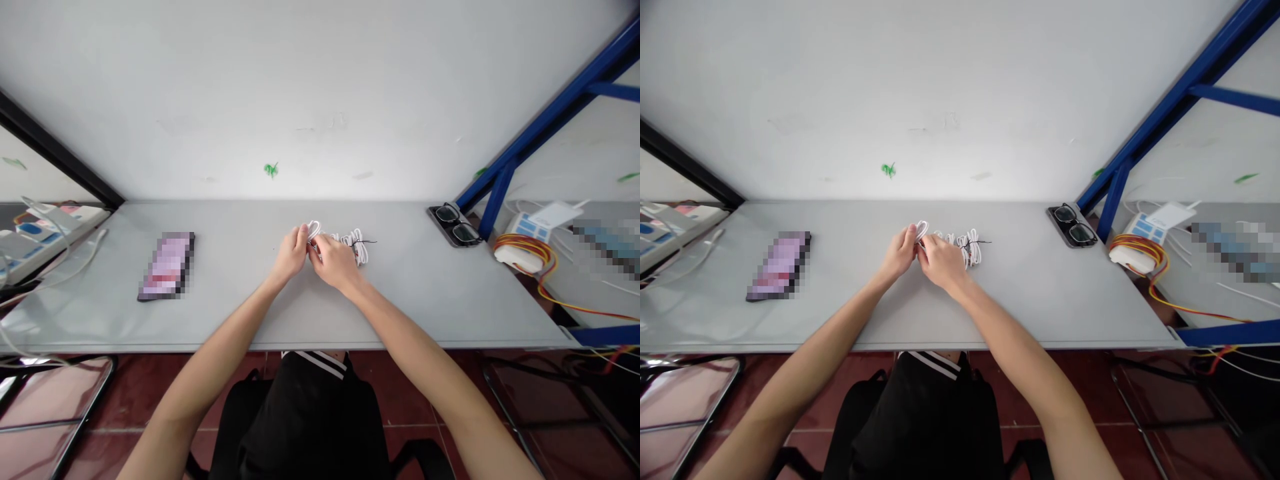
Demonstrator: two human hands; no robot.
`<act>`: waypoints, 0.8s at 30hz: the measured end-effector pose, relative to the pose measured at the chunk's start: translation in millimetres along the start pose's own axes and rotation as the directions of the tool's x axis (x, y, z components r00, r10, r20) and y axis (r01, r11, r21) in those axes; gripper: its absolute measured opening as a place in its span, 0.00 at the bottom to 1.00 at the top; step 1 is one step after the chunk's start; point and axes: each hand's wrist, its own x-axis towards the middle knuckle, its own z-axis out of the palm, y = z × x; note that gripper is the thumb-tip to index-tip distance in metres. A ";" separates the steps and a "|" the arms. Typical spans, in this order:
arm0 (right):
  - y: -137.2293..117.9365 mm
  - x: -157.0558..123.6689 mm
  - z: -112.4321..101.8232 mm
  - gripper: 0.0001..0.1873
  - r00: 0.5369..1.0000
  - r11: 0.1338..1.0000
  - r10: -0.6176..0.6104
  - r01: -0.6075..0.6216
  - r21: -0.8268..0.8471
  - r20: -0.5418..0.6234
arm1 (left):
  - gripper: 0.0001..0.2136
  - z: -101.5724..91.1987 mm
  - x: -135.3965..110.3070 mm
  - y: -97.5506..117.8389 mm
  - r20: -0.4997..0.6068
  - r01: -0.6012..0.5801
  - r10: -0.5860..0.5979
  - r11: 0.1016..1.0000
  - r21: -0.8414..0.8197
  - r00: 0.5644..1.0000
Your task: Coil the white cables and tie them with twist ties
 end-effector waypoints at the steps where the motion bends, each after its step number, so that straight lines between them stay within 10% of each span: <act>1: 0.6 0.3 0.7 0.09 1.000 1.000 0.014 -0.014 0.022 -0.002 | 0.25 0.8 -0.2 -0.1 0.012 0.001 -0.001 1.000 -0.022 1.000; 13: 5.2 6.0 -3.8 0.18 0.990 0.840 0.122 -0.142 0.524 0.074 | 0.23 -0.3 -3.9 15.0 0.137 0.163 -0.136 0.964 -0.212 0.981; 24: 14.6 11.8 -5.4 0.18 0.941 0.496 0.279 -0.311 0.810 0.191 | 0.17 -6.3 -8.5 16.2 0.284 0.124 -0.042 0.953 -0.276 0.958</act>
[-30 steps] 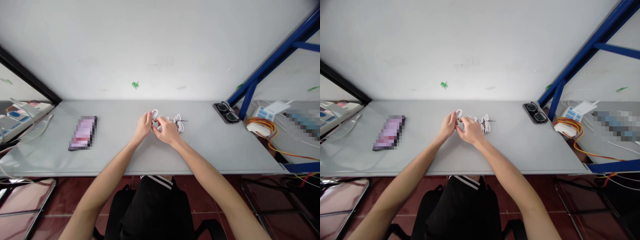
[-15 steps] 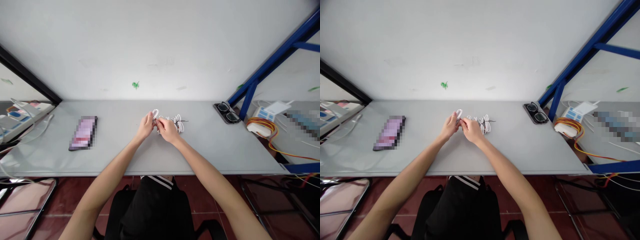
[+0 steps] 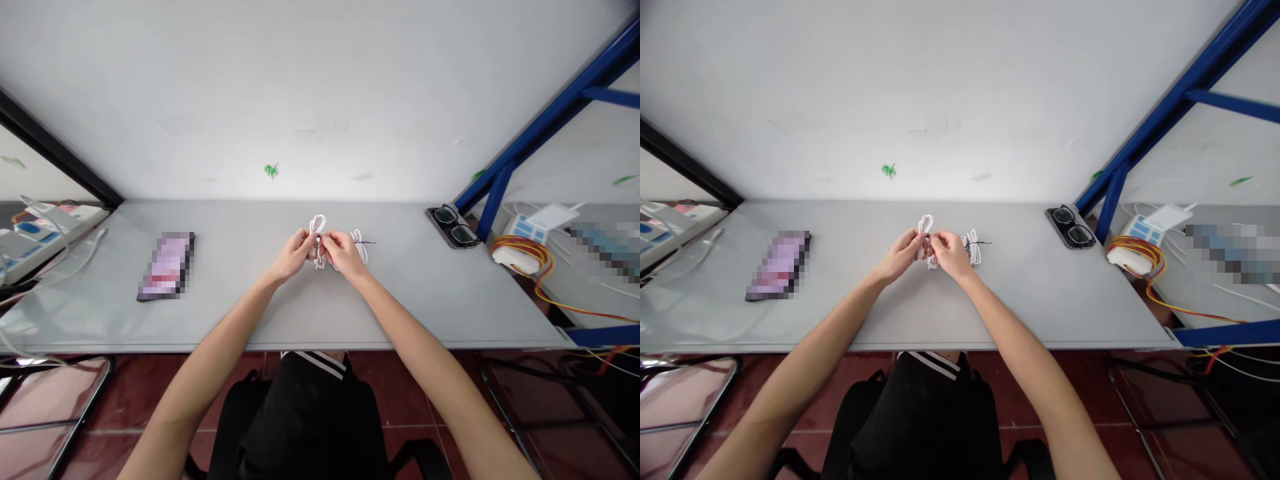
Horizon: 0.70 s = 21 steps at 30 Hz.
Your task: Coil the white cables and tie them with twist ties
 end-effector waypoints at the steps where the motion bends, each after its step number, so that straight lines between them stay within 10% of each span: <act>1: -1.1 0.2 -0.4 0.18 1.000 1.000 0.009 -0.009 0.015 0.005 | 0.17 -0.3 0.0 0.4 -0.004 -0.002 0.002 1.000 -0.003 1.000; 9: 6.7 2.3 -1.7 0.17 0.985 0.975 0.137 -0.153 0.159 0.109 | 0.17 2.4 2.4 -2.5 -0.024 0.046 -0.049 0.995 -0.093 0.999; 14: 3.7 -4.4 -1.3 0.17 0.999 0.981 -0.047 0.051 -0.186 0.025 | 0.16 1.2 3.6 -1.0 -0.095 0.085 -0.095 0.991 -0.100 0.991; 21: 5.3 -4.0 -10.1 0.13 0.902 0.576 -0.417 0.354 -0.737 0.108 | 0.16 -1.5 2.7 3.3 -0.089 0.114 -0.127 0.984 -0.140 0.988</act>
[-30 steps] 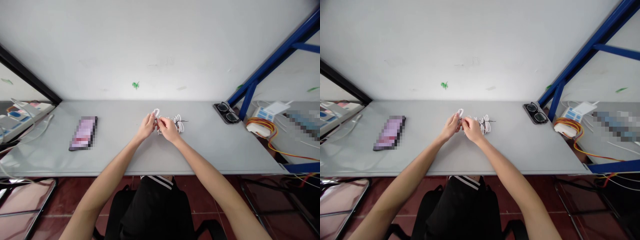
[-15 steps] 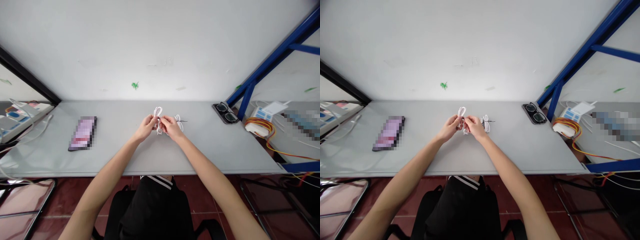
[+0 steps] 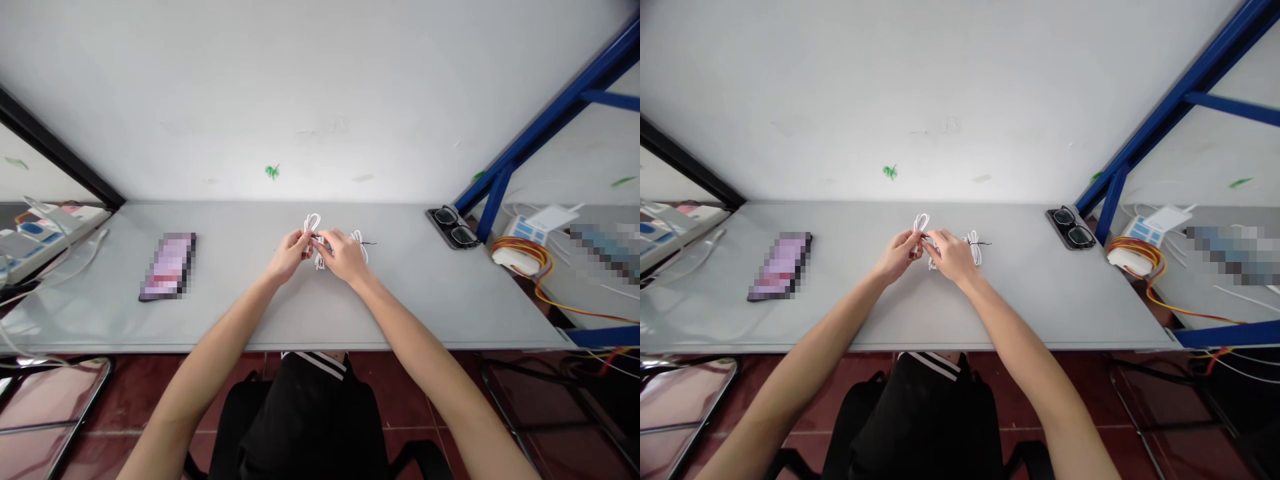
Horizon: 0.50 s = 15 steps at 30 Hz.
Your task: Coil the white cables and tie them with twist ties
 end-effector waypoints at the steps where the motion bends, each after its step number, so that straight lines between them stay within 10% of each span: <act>1: 2.0 0.8 -0.8 0.13 0.999 0.997 -0.034 0.034 -0.069 0.007 | 0.16 0.2 -0.4 -0.3 0.008 -0.008 0.008 1.000 0.007 1.000; 6: 2.6 2.3 -2.7 0.15 0.994 0.982 -0.087 0.096 -0.161 0.063 | 0.18 2.2 -2.7 -1.8 0.045 -0.053 0.050 0.996 0.068 0.998; 10: -1.6 2.7 3.7 0.16 0.996 0.984 0.080 -0.084 0.160 0.032 | 0.18 2.2 -2.1 -3.5 0.044 -0.114 0.109 0.981 0.154 0.993; 15: 5.5 8.7 7.3 0.17 0.886 0.540 0.271 -0.463 0.703 0.376 | 0.17 0.9 1.2 -8.0 0.000 -0.213 0.226 0.919 0.331 0.974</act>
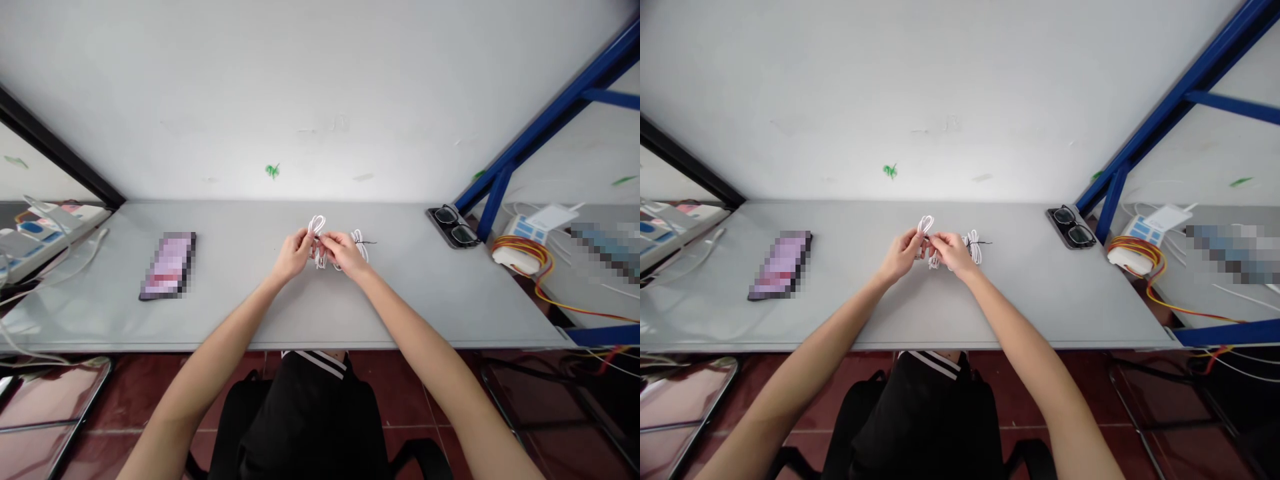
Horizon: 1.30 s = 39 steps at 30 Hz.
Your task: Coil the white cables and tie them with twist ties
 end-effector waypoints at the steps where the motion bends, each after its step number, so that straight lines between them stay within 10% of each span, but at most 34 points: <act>1: -0.5 0.9 -2.7 0.17 0.997 0.993 0.064 -0.067 0.093 0.041 | 0.16 0.5 0.2 -0.6 -0.004 -0.010 0.010 1.000 0.026 1.000; 8: -4.3 0.1 -13.6 0.14 0.961 0.922 0.192 -0.246 0.300 0.198 | 0.16 1.2 -1.3 2.9 0.082 0.055 -0.044 0.989 -0.136 0.996; 15: -3.1 -1.3 -11.5 0.18 0.992 0.996 -0.051 0.059 -0.070 0.114 | 0.19 -5.3 -2.0 5.5 0.178 0.114 -0.075 0.968 -0.221 0.981; 24: -2.1 -6.8 -9.7 0.17 0.940 0.849 -0.338 0.286 -0.443 -0.040 | 0.19 -4.5 -4.9 14.2 0.151 0.146 -0.124 0.978 -0.150 0.981; 33: 7.0 -3.5 -12.3 0.13 0.814 0.595 -0.579 0.391 -0.702 -0.037 | 0.16 -2.8 -3.1 8.3 0.104 0.180 -0.163 0.965 -0.192 0.981; 39: 3.2 -4.4 -19.1 0.15 0.751 0.168 -0.632 0.374 -0.912 0.191 | 0.17 -2.2 -2.5 8.6 0.071 0.182 -0.170 0.956 -0.228 0.983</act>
